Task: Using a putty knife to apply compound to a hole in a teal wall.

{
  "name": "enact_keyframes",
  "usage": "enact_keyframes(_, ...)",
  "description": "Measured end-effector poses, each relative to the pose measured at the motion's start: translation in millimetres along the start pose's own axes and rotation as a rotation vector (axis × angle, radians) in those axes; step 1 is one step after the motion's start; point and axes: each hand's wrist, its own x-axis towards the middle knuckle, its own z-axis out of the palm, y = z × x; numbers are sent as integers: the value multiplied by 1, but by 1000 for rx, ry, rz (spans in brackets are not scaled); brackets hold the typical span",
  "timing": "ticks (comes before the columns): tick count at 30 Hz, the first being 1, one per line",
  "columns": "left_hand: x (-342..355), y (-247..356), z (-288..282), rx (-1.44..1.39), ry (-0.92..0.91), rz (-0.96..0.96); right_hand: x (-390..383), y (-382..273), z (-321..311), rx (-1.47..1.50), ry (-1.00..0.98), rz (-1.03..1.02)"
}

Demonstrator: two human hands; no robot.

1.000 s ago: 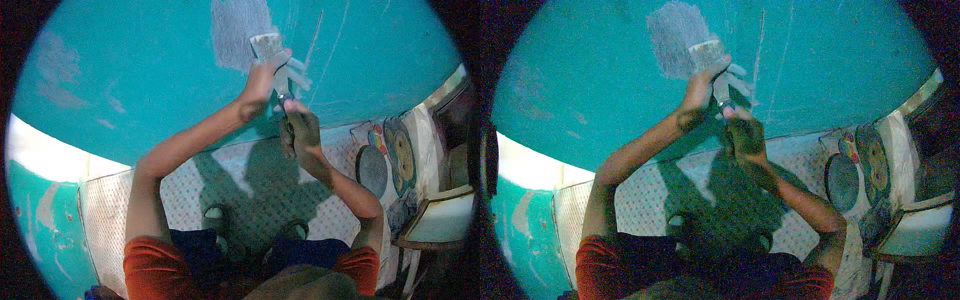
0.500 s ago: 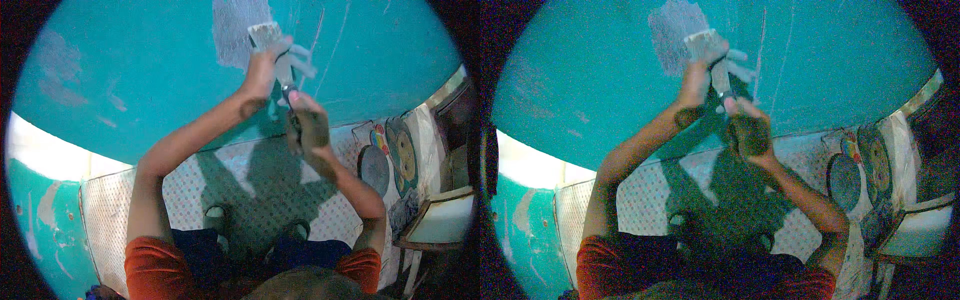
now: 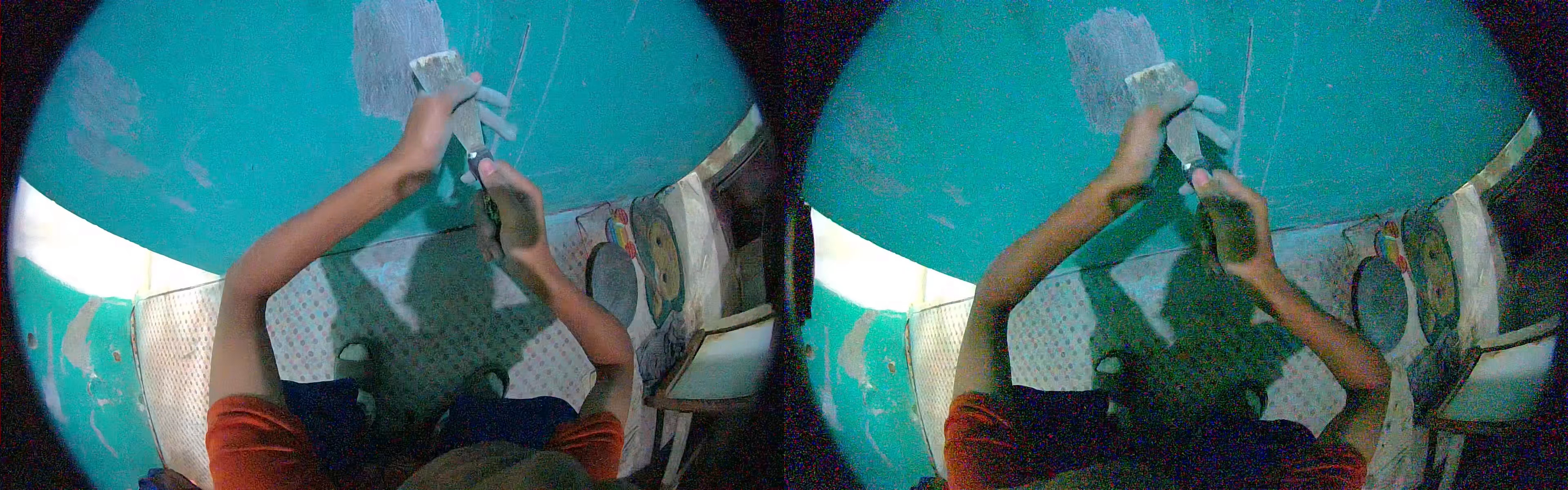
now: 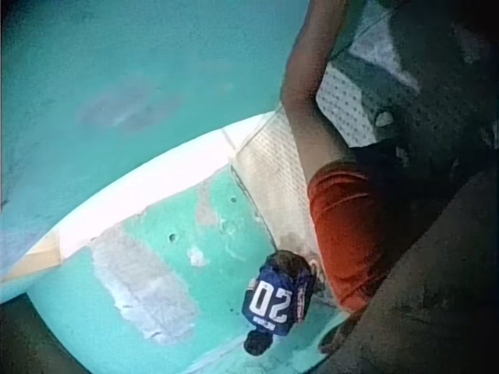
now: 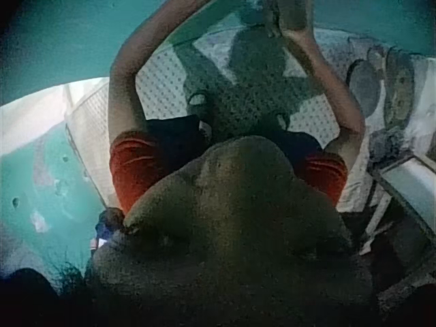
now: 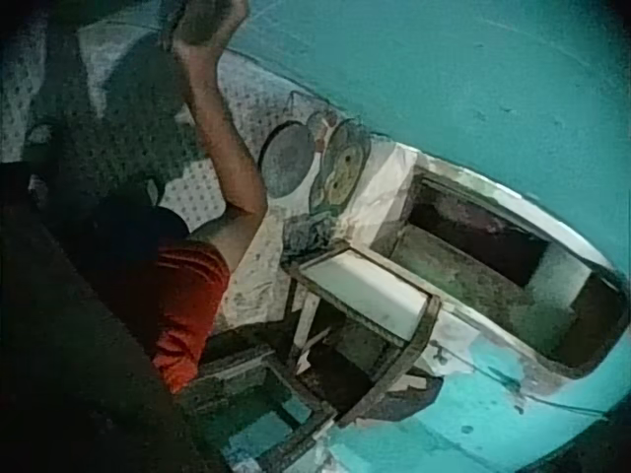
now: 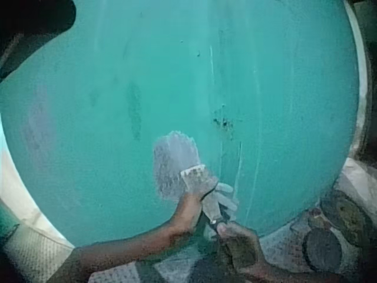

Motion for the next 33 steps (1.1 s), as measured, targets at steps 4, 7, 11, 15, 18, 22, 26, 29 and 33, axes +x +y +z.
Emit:
enact_keyframes(4,-2,-4,-1,11,11,0,-3,7,3,39,34,60)
enact_keyframes(7,-2,17,1,-1,-13,-28,-3,-14,4,-14,34,20)
enact_keyframes(11,-4,2,2,6,45,-4,-2,1,7,93,17,171)
enact_keyframes(15,-2,5,-4,-8,-6,-24,-4,0,-3,-3,-26,159)
enact_keyframes(18,-5,5,2,-46,-5,-37,-5,-5,-2,36,-53,201)
enact_keyframes(22,4,1,-1,22,-7,39,-2,25,-10,-56,-11,-11)
enact_keyframes(26,-3,23,1,-12,-16,30,3,-32,-4,76,-58,402)
enact_keyframes(29,4,-8,-4,-35,10,40,-3,10,4,57,24,194)
enact_keyframes(33,4,11,0,-24,-5,71,-2,-20,-4,37,-29,219)
